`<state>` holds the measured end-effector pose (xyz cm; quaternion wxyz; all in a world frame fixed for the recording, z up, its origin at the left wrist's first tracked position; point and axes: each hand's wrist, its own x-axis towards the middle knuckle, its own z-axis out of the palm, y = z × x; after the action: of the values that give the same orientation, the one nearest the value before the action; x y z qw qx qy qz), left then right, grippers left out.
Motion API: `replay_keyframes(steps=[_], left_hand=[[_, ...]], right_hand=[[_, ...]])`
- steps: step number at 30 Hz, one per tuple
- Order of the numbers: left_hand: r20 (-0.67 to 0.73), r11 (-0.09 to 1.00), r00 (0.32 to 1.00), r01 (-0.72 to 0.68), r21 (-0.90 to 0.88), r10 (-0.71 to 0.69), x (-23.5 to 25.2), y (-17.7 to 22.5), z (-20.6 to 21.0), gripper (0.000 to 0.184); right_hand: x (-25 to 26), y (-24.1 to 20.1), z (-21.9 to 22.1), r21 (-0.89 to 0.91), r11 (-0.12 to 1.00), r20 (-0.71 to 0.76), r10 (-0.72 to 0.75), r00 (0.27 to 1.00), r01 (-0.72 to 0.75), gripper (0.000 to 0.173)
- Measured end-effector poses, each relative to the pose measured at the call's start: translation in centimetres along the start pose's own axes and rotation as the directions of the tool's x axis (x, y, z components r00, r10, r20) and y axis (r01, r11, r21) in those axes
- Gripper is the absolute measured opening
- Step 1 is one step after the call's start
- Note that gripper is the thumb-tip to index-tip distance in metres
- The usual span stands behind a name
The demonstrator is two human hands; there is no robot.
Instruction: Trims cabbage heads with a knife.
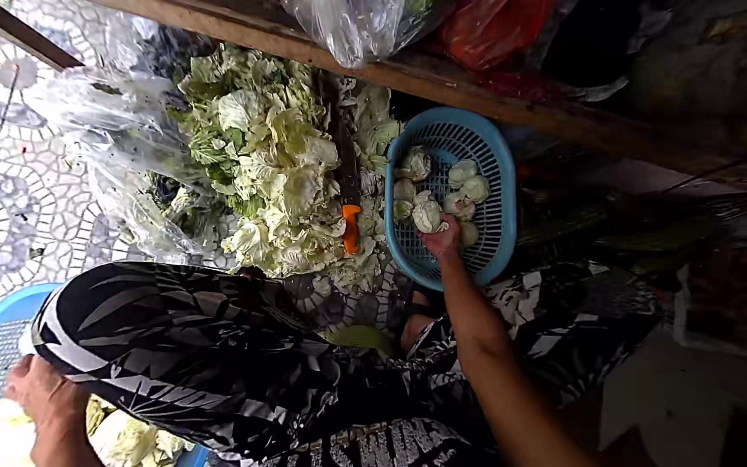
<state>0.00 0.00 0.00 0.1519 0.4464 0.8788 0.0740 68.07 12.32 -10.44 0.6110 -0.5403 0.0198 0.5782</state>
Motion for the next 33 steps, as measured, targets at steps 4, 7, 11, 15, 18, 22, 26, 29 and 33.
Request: replay_keyframes(steps=[4, 7, 11, 15, 18, 22, 26, 29, 33], left_hand=[[-0.308, 0.873, 0.914, -0.364, -0.326, 0.266, 2.7, 13.9, -8.5, 0.061], [-0.32, 0.67, 0.835, -0.55, -0.5, 0.447, -1.1, 27.0, -10.6, 0.058], [0.108, 0.602, 0.683, -0.544, -0.585, 0.722, -9.3, 39.2, -7.2, 0.066], [0.207, 0.494, 0.565, -0.42, -0.761, 0.799, -10.9, 42.6, -0.9, 0.081], [0.024, 0.421, 0.609, -0.519, -0.744, 0.793, -10.3, 42.5, 0.4, 0.076], [-0.059, 0.408, 0.59, -0.624, -0.667, 0.805, -10.3, 41.9, 1.2, 0.077], [0.04, 0.39, 0.606, -0.458, -0.799, 0.794, -10.0, 41.4, 1.1, 0.035], [0.073, 0.367, 0.604, -0.38, -0.849, 0.794, -9.7, 40.7, 1.5, 0.026], [0.115, 0.416, 0.529, -0.495, -0.763, 0.841, -9.8, 41.1, 1.5, 0.062]], right_hand=[[-2.2, -0.4, 4.6, -0.104, 0.986, 0.323, -0.092, 0.942, 0.132, 0.052], [-3.9, -1.8, 9.2, -0.287, 0.891, 0.567, -0.137, 0.812, 0.351, 0.067], [-8.3, -4.2, 14.5, -0.232, 0.821, 0.787, -0.157, 0.597, 0.522, 0.077], [-14.2, -5.1, 18.1, -0.224, 0.876, 0.763, -0.115, 0.637, 0.427, 0.062], [-16.2, -5.4, 19.2, -0.325, 0.841, 0.735, -0.062, 0.675, 0.432, 0.056], [-17.5, -4.2, 19.7, -0.377, 0.88, 0.581, -0.017, 0.814, 0.288, 0.056], [-17.1, -3.9, 19.0, -0.334, 0.942, 0.479, 0.169, 0.862, 0.001, 0.058], [-16.6, -3.2, 18.5, -0.312, 0.944, 0.483, 0.252, 0.838, -0.105, 0.067], [-16.5, -2.0, 18.7, -0.203, 0.952, 0.486, 0.301, 0.821, -0.229, 0.077]])
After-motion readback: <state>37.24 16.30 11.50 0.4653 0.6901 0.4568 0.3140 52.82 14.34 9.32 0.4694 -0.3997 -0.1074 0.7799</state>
